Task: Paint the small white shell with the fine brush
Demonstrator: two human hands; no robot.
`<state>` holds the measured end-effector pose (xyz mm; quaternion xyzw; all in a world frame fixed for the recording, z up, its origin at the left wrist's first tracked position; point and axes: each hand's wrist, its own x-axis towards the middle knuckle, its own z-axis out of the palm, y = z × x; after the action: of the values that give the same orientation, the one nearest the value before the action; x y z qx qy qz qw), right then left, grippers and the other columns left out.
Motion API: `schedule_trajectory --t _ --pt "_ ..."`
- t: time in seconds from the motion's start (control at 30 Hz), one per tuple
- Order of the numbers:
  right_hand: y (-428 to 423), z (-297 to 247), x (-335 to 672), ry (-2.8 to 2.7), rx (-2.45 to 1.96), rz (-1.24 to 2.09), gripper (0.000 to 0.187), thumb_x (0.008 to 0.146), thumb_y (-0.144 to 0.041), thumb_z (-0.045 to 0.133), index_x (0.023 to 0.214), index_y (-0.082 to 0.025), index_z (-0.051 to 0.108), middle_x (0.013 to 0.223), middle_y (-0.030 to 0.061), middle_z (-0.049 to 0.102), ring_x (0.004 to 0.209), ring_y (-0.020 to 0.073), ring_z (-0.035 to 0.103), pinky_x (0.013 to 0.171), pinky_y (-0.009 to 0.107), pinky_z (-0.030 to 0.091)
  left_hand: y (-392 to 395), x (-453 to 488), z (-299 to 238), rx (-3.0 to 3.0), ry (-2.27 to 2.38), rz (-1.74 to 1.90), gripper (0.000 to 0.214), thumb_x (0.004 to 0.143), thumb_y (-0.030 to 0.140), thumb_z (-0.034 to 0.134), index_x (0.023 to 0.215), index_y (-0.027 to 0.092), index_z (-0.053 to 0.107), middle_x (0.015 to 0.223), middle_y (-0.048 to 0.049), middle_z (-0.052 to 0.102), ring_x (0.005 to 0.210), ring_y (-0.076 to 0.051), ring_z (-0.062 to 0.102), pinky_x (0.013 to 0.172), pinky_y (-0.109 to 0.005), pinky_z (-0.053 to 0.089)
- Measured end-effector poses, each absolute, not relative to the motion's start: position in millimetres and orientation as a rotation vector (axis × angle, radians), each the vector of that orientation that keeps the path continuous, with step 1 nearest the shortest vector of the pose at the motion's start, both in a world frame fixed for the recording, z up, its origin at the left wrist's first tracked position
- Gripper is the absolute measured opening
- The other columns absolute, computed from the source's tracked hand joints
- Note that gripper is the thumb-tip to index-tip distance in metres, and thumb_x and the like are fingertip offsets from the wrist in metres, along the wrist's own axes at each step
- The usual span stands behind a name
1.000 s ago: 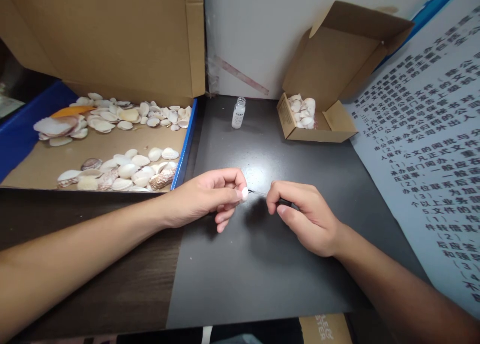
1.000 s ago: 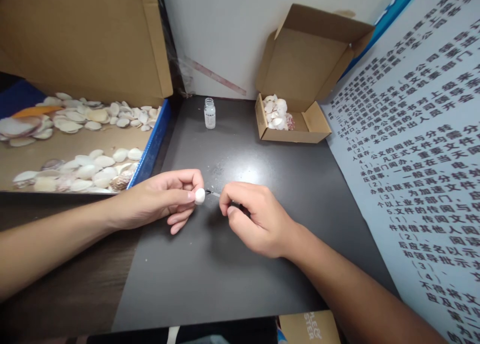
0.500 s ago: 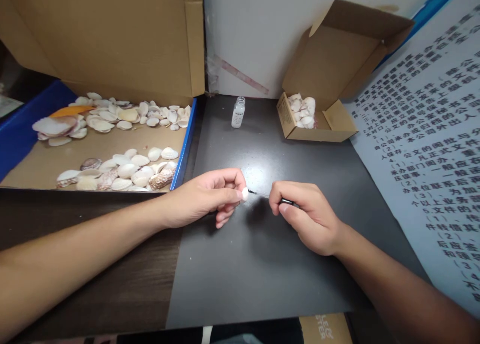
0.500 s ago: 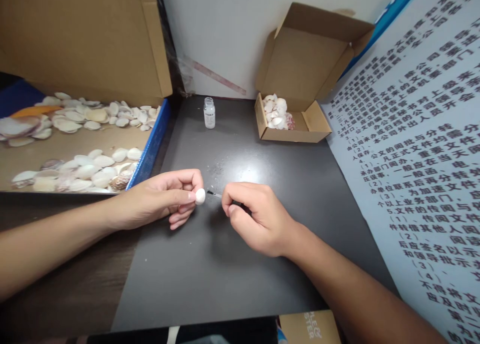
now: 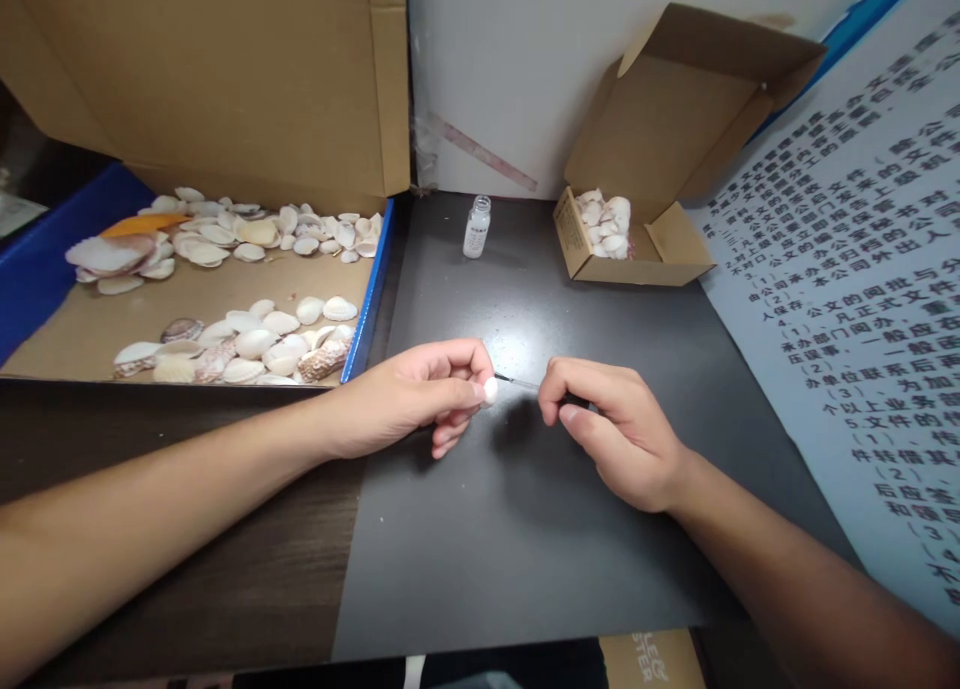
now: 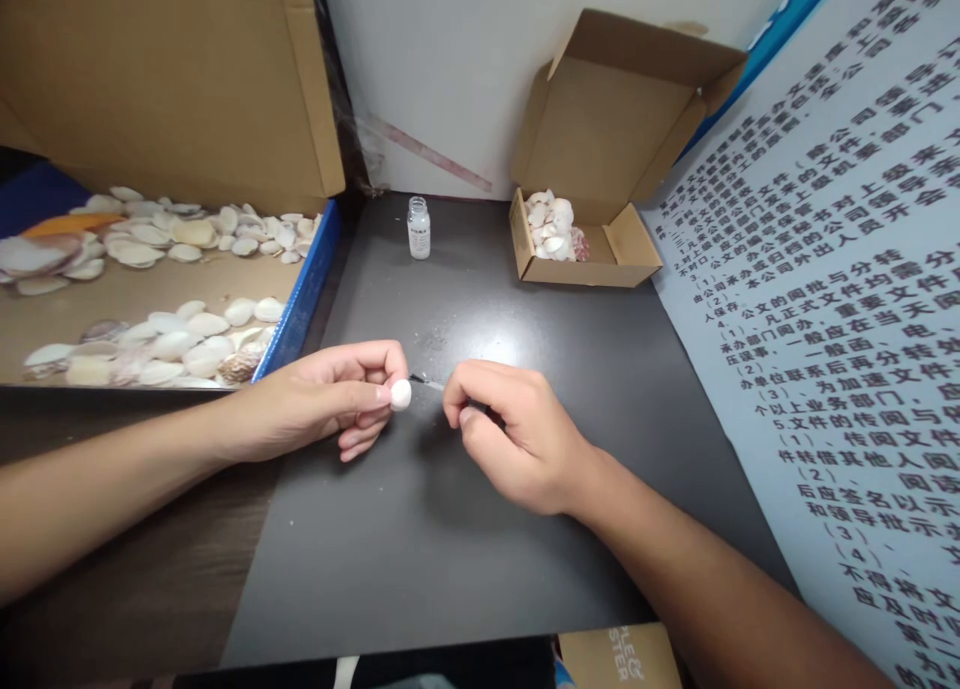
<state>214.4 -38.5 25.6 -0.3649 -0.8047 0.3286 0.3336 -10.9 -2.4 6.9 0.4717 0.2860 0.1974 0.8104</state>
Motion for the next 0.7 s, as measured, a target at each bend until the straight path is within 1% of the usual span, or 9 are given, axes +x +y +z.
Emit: schedule_trajectory --t 0.2,0.37,0.57,0.7 --pt "-40.2 26.4 213.9 -2.093 -0.778 0.882 0.014 0.078 -0.009 0.043 0.073 -0.018 0.052 0.065 -0.0023 0.052 0.058 0.0099 0.045 0.056 0.023 0.037 -2.2 -10.2 6.8 1.021 0.607 0.422 0.013 0.092 0.019 0.057 0.082 0.018 0.049 0.053 0.008 0.047 0.045 -0.006 0.045 0.047 -0.018 0.044" --pt "-39.0 25.0 213.6 -2.111 -0.988 0.832 0.014 0.078 -0.008 0.045 0.07 -0.017 0.051 0.062 -0.0028 0.052 0.054 0.0084 0.043 0.052 0.022 0.034 -1.9 -10.4 6.2 1.019 0.603 0.421 0.01 0.092 0.019 0.056 0.084 0.018 0.05 0.054 0.008 0.047 0.046 -0.006 0.045 0.048 -0.018 0.045" --pt "-40.0 27.0 213.5 -2.13 -0.79 0.873 0.014 0.076 -0.007 0.044 0.071 -0.018 0.052 0.063 -0.0032 0.053 0.055 0.0079 0.044 0.054 0.021 0.036 -1.4 -11.2 5.5 1.029 0.59 0.422 0.011 0.093 0.02 0.057 0.083 0.018 0.051 0.053 0.0078 0.047 0.046 -0.006 0.045 0.048 -0.018 0.045" --pt "-40.0 26.7 212.6 -2.146 -0.936 0.826 0.015 0.077 -0.006 0.045 0.071 -0.017 0.053 0.062 -0.0027 0.054 0.054 0.0079 0.044 0.052 0.021 0.035 -1.9 -11.0 5.2 1.033 0.59 0.417 0.011 0.093 0.02 0.056 0.084 0.018 0.051 0.054 0.0078 0.047 0.046 -0.006 0.045 0.048 -0.018 0.045"
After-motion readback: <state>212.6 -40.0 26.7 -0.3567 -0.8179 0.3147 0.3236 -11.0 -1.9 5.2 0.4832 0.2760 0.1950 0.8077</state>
